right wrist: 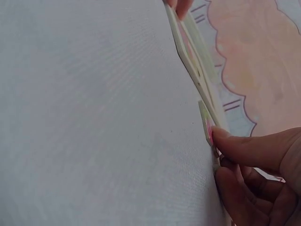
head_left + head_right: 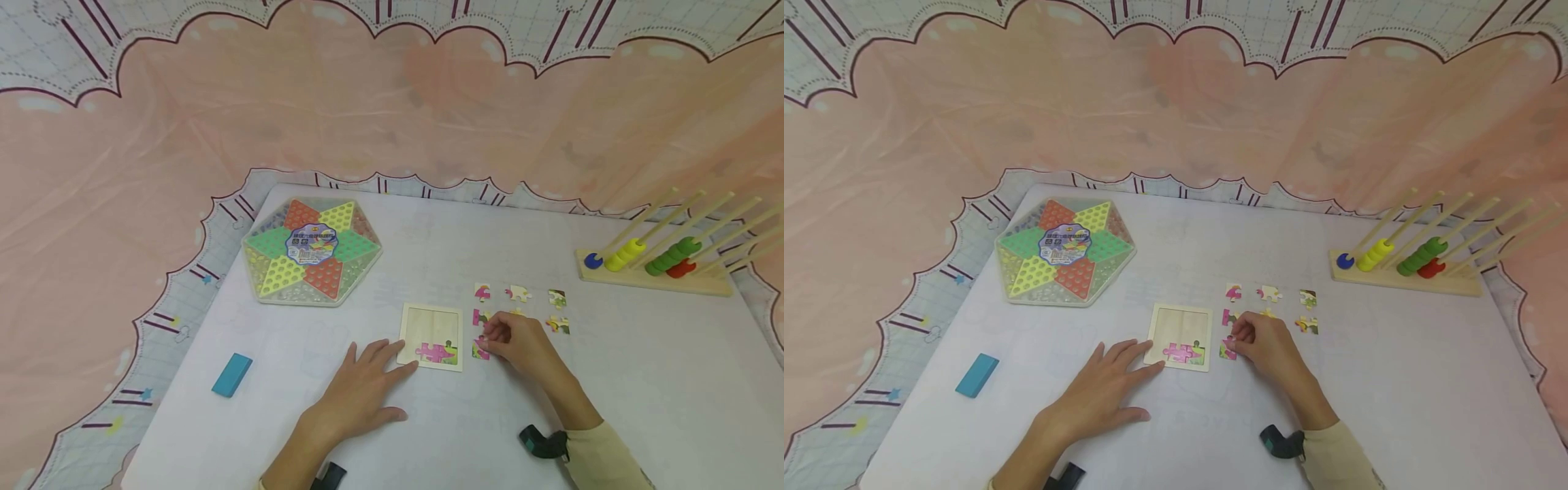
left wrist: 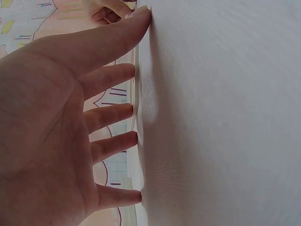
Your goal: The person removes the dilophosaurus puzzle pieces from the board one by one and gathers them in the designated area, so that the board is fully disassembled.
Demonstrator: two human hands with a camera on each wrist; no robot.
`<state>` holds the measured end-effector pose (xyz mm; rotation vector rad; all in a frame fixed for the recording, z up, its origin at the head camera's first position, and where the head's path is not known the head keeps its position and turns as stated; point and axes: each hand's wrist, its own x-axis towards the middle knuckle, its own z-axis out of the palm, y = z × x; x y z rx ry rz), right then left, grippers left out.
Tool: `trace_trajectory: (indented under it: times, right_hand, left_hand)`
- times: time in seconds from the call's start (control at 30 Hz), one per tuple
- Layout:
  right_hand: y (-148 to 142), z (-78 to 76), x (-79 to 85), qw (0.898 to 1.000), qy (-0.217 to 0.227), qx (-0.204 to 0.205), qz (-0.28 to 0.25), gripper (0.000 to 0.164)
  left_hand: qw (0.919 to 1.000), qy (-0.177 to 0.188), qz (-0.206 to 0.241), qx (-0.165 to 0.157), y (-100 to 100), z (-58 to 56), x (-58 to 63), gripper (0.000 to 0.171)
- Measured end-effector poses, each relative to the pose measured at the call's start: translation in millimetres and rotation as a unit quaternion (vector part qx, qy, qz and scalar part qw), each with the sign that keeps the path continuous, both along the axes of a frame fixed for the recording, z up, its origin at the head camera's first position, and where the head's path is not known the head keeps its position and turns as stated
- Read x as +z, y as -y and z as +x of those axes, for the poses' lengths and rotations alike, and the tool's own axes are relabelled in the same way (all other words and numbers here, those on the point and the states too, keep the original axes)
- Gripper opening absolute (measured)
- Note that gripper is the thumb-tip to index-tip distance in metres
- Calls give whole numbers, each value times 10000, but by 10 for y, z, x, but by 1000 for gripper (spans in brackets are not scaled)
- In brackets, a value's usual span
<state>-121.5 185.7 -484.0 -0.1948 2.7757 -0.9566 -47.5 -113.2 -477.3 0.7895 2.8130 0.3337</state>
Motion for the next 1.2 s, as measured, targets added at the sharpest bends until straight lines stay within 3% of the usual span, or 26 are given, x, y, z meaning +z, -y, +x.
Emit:
trace_trajectory:
  times: [0.43,0.6,0.8,1.03,1.2]
  right_hand:
    - [83,-40,44,9998,-116,182,36,25]
    - [212,-62,54,9963,-230,804,-212,25]
    - [358,-86,48,9832,-214,1758,-441,27]
    - [480,-116,43,9735,230,2243,-376,33]
    - [523,-137,48,9690,227,2455,-145,35]
  left_hand:
    - [9999,-90,-35,-53,4,-8,-33,71]
    - [9999,-123,-71,-78,14,-12,-36,70]
    - [9999,-102,-105,-84,29,-17,-40,72]
    - [9999,34,-71,-88,40,-19,-35,74]
    - [9999,74,-30,-70,44,-22,-35,74]
